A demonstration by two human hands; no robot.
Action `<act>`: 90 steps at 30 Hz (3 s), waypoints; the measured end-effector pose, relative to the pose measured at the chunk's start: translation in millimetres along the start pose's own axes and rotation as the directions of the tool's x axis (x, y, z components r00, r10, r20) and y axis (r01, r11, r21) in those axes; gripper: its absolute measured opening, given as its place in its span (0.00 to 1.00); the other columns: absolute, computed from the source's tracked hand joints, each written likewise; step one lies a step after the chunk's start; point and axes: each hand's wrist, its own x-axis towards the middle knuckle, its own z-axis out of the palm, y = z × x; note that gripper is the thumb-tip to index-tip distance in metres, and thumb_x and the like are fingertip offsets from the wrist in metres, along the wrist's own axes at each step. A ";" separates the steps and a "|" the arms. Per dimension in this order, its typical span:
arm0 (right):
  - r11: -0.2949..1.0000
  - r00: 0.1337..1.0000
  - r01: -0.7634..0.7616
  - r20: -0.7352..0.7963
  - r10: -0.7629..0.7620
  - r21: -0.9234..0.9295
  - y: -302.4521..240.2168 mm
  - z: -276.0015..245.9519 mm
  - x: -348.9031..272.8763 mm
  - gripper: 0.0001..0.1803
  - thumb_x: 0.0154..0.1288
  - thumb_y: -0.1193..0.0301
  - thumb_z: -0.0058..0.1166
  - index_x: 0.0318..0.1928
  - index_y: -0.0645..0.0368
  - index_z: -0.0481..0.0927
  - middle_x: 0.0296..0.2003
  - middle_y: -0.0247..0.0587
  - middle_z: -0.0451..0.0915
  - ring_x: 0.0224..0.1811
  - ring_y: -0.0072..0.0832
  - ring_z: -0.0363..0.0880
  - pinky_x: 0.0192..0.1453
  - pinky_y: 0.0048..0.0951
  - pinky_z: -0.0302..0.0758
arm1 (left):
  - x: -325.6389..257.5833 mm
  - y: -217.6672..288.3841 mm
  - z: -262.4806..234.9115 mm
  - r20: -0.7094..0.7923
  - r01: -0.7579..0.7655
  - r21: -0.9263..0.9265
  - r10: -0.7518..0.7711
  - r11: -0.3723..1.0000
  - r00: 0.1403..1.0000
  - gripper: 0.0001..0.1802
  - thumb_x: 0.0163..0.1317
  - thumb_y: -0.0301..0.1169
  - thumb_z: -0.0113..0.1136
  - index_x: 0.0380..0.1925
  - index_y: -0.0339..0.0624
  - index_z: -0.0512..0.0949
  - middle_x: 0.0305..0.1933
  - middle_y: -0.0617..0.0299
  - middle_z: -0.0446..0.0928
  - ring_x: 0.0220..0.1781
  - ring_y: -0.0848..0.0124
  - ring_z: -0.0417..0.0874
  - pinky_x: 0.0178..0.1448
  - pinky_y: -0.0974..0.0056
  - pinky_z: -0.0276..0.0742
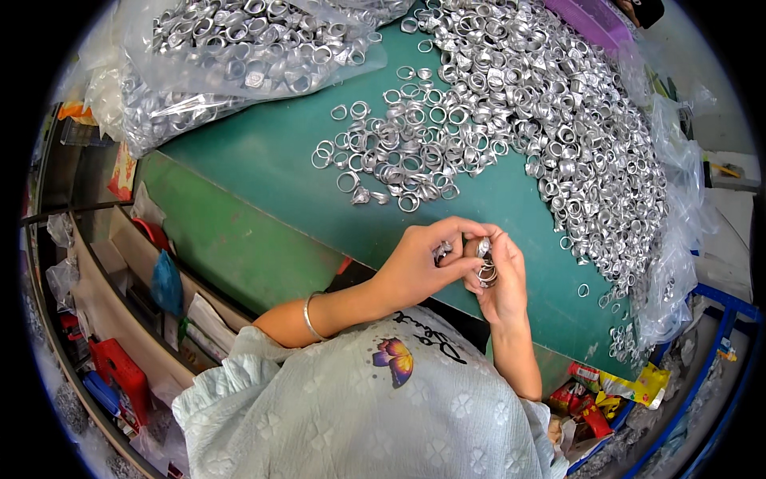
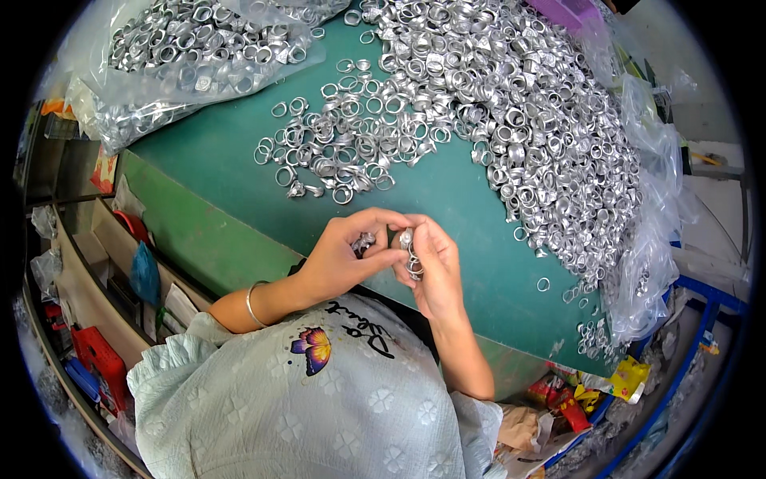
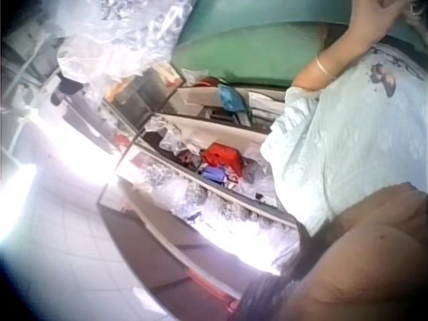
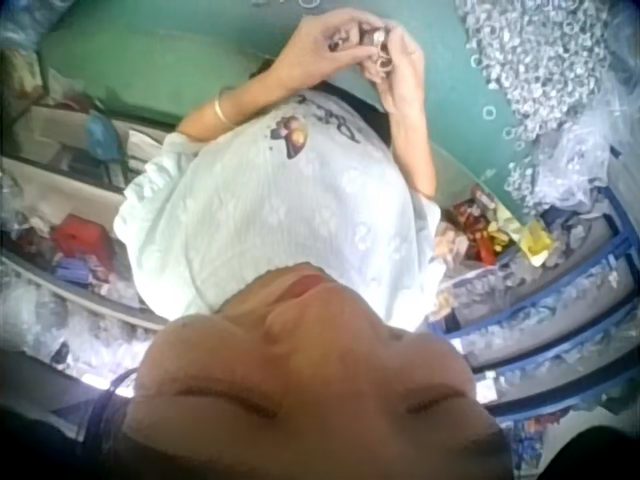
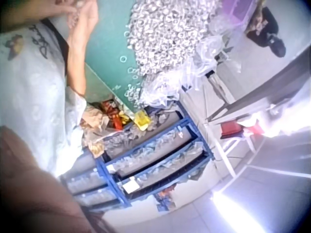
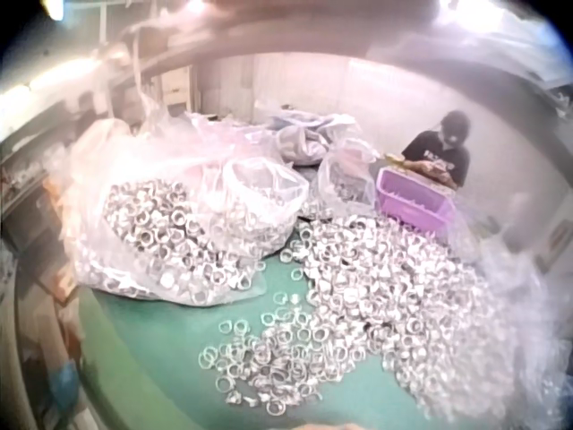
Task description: The person sorts silver metal rings on a green table, picking up individual rings by hand, placing some into a purple container, and moving others into a plastic bag.
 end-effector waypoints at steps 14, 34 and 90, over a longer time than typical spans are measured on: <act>0.900 0.963 -0.258 0.163 0.213 0.352 -8.8 -10.7 10.5 0.25 0.71 0.54 0.27 0.42 0.63 0.69 0.17 0.31 0.64 0.11 0.17 0.56 0.13 0.17 0.53 | 5.9 -2.5 -5.0 0.008 0.067 -0.115 -0.067 0.991 0.998 0.24 0.50 0.21 0.61 0.50 0.40 0.70 0.18 0.74 0.59 0.22 0.85 0.58 0.26 0.77 0.54; 0.988 0.994 -0.105 0.032 0.102 0.109 -3.4 -1.6 -1.6 0.26 0.70 0.51 0.26 0.37 0.62 0.69 0.21 0.35 0.70 0.15 0.16 0.63 0.15 0.16 0.55 | 4.4 17.0 -2.0 0.053 -0.038 0.123 0.031 0.992 0.998 0.25 0.48 0.23 0.63 0.50 0.40 0.73 0.17 0.71 0.62 0.19 0.83 0.58 0.25 0.77 0.57; 0.970 0.996 0.092 -0.009 -0.092 0.224 -24.8 -51.8 3.9 0.17 0.69 0.63 0.37 0.32 0.64 0.73 0.11 0.29 0.57 0.11 0.18 0.53 0.13 0.18 0.49 | 126.2 72.7 -4.0 0.227 0.311 -0.201 -0.264 0.929 0.937 0.13 0.65 0.30 0.44 0.44 0.33 0.73 0.17 0.74 0.58 0.15 0.85 0.54 0.17 0.78 0.47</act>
